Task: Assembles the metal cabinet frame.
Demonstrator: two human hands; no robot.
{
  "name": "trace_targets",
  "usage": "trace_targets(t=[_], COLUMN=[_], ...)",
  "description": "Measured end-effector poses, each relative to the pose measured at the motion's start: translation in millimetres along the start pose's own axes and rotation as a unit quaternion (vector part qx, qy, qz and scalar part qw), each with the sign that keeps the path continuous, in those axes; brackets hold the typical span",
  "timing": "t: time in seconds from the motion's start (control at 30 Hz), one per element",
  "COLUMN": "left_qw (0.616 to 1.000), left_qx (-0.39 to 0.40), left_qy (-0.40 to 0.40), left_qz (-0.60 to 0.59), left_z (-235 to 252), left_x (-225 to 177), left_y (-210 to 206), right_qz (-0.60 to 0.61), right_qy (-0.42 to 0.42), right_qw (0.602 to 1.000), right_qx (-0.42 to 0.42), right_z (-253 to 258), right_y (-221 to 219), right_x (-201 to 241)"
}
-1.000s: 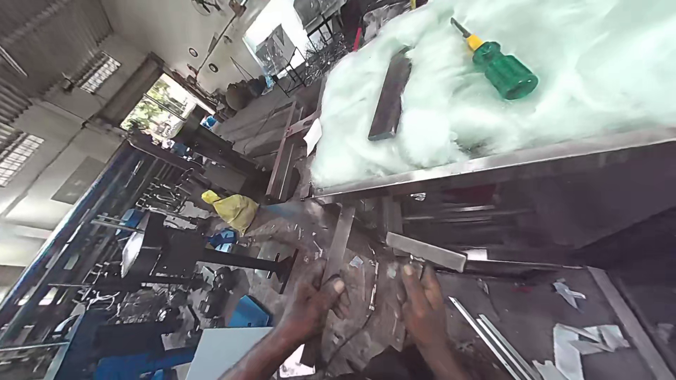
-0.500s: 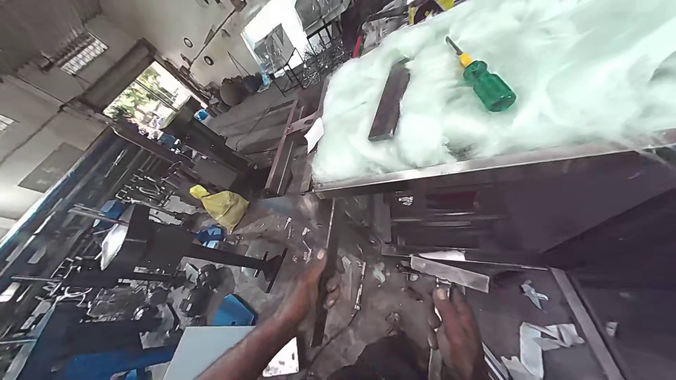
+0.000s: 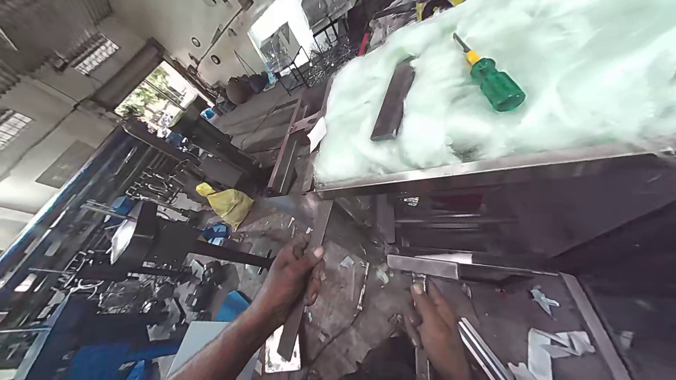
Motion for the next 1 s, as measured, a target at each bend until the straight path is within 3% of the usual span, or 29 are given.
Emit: trace_targets(t=[0.23,0.43,0.57,0.67,0.8,0.9,1.0], left_qw=[0.999,0.999,0.998,0.998,0.997,0.997,0.997], left_qx=[-0.034,-0.046,-0.055,-0.062,-0.067,-0.066,-0.055], left_qy=[0.007,0.015,0.018,0.022,0.031,0.034,0.036], left_qz=[0.008,0.015,-0.010,-0.024,-0.017,-0.033,-0.040], left_z=[-5,-6,-7,-8,-9,-9,-9], left_x=[-7,-12,-14,-14,-15,-15,-15], left_y=[-8,-8,-14,-15,-16,-16,-17], right_qz=[0.143,0.043,0.100,0.132,0.084,0.044,0.174], right_qy=[0.083,0.170,0.207,0.220,0.168,0.161,0.251], right_qw=[0.985,0.982,0.971,0.964,0.973,0.976,0.950], right_qx=[0.041,0.067,0.057,0.070,0.135,0.138,0.072], right_z=[27,51,59,63,75,81,69], right_y=[-46,-86,-101,-107,-122,-118,-89], right_x=[36,61,56,54,43,46,57])
Point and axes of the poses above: each hand's wrist, its own z-axis towards the middle knuckle, its own y-axis out of the back of the hand, x = y × z, the point moved 6 cm from there along z, towards the middle knuckle, and after that the axes turned 3 degrees about z, right-handed, at the moved point
